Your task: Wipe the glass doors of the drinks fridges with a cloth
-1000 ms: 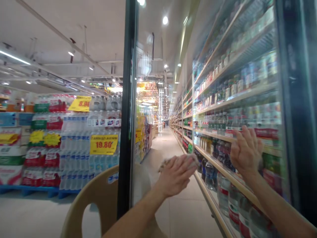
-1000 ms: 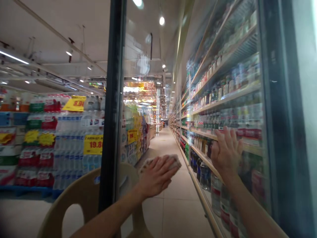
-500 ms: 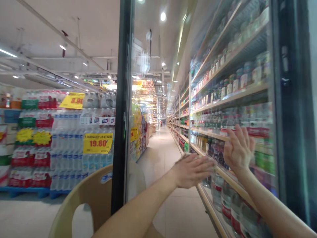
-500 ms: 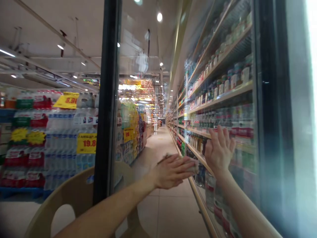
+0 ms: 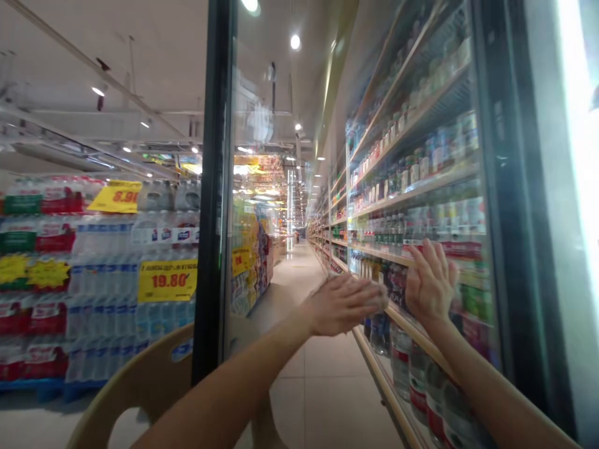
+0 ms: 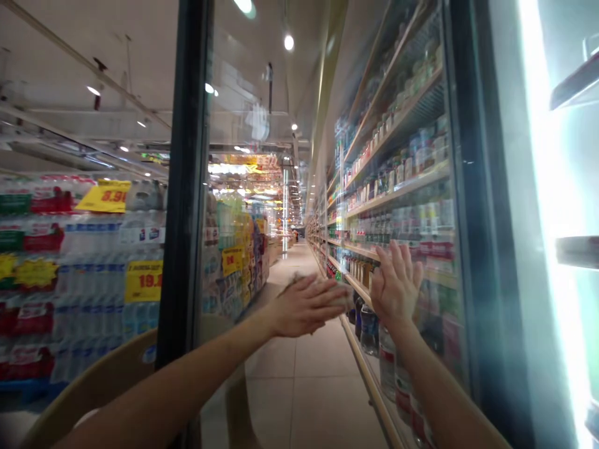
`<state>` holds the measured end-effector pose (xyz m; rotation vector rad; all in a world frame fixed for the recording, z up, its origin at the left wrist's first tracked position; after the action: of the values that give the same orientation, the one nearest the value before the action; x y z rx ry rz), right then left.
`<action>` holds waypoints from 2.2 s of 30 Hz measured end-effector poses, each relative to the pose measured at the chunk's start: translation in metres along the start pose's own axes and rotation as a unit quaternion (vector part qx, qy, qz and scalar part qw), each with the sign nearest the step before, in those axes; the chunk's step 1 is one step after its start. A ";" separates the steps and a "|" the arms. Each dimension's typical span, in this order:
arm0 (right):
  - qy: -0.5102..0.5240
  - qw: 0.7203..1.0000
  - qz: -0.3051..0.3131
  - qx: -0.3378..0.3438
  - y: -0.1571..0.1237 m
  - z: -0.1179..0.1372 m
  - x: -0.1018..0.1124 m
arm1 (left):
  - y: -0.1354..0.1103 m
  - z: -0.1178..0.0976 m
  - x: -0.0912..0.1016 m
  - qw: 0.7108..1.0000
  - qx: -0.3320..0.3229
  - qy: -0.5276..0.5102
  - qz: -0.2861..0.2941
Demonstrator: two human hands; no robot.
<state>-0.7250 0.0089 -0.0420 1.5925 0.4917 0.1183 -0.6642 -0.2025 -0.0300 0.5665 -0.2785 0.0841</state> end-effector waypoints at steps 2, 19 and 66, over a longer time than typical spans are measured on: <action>0.002 1.000 -0.001 -0.004 0.000 0.000 0.000 | -0.001 0.031 0.008 0.997 0.074 0.011 -0.001; 0.002 1.000 0.008 -0.008 -0.002 -0.002 -0.001 | -0.005 0.085 0.028 0.955 0.294 0.009 -0.044; -0.002 1.000 -0.014 0.011 -0.003 -0.002 -0.005 | -0.084 0.033 0.013 0.980 0.185 0.073 -0.030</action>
<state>-0.7303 0.0087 -0.0434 1.6068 0.5132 0.0883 -0.6461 -0.2904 -0.0432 0.9332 -0.1012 0.1206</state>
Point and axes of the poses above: each hand's wrist, its own y-axis towards the middle knuckle, its own x-axis out of the back of the hand, z = x × y, the point moved 2 cm from there along y, towards the middle knuckle, and after that the axes turned 8 degrees about x, right-handed, at the moved point
